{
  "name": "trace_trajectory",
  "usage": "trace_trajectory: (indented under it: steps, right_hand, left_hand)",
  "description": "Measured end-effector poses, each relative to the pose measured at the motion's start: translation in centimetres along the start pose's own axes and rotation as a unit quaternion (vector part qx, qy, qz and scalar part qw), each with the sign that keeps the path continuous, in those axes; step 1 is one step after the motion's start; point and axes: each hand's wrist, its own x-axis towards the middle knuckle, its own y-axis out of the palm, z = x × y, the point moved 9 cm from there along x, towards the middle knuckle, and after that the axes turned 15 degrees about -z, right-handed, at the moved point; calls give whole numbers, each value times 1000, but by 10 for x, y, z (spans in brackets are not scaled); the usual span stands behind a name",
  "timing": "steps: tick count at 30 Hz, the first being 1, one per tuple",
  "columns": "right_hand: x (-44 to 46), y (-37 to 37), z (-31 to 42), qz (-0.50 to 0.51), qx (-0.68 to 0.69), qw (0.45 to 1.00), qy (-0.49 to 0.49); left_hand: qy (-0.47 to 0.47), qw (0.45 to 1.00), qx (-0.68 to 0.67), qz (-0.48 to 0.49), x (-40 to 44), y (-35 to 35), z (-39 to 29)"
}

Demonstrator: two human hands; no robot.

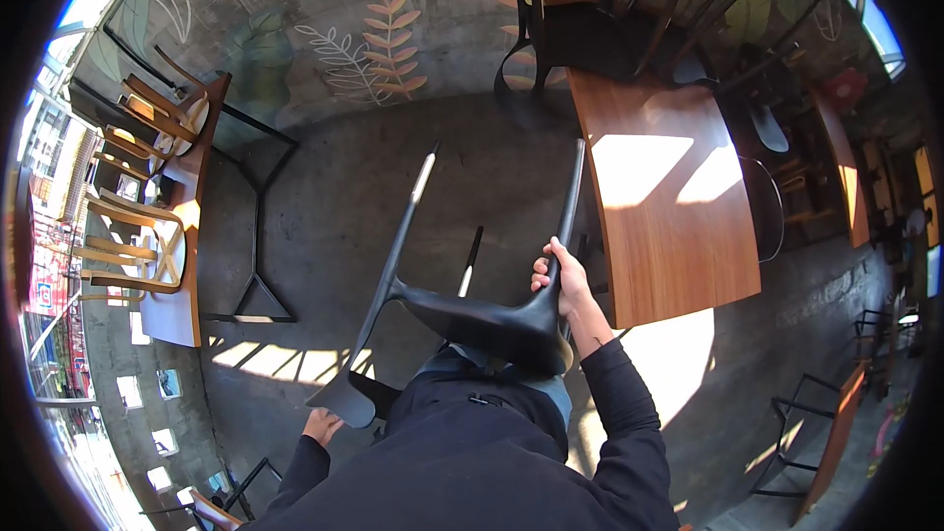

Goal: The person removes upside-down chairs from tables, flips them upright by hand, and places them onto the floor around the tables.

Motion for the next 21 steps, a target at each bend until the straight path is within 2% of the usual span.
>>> trace_trajectory:
  steps: [1, 2, 4, 6, 7, 9, 10, 12, 15, 19, 21]
  right_hand:
    - [9, -3, -1, -7, 8, 1000, 5]
    - [18, -6, -2, -14, 16, 1000, 10]
    - [27, -8, 3, -23, 16, 1000, -9]
    - [24, -12, 2, -48, -34, 998, -34]
    - [31, -26, -3, -62, -133, 988, -53]
    - [45, -56, -7, -60, -336, 933, -112]
    - [39, -54, -4, -75, -363, 914, -165]
    - [60, -70, -10, -53, -440, 873, -202]
    - [43, -79, -15, -57, -547, 795, -255]
    - [50, -75, -19, -26, -567, 765, -305]
    - [53, -73, -24, -5, -544, 786, -293]
  left_hand:
    - [11, 999, 24, -42, 2, 8, -7]
    - [51, 987, 114, -103, 4, 11, -20]
    - [188, 948, 219, -135, 21, 6, -36]
    - [238, 908, 313, -145, 22, 3, -49]
    - [259, 884, 360, -147, 15, 9, -61]
    - [255, 895, 340, -137, 3, 21, -71]
    - [253, 899, 331, -133, -2, 27, -78]
    - [262, 883, 367, -131, -8, 35, -85]
    - [273, 866, 395, -139, -12, 42, -91]
    - [270, 879, 367, -139, -21, 47, -92]
    - [269, 879, 368, -141, -22, 45, -88]
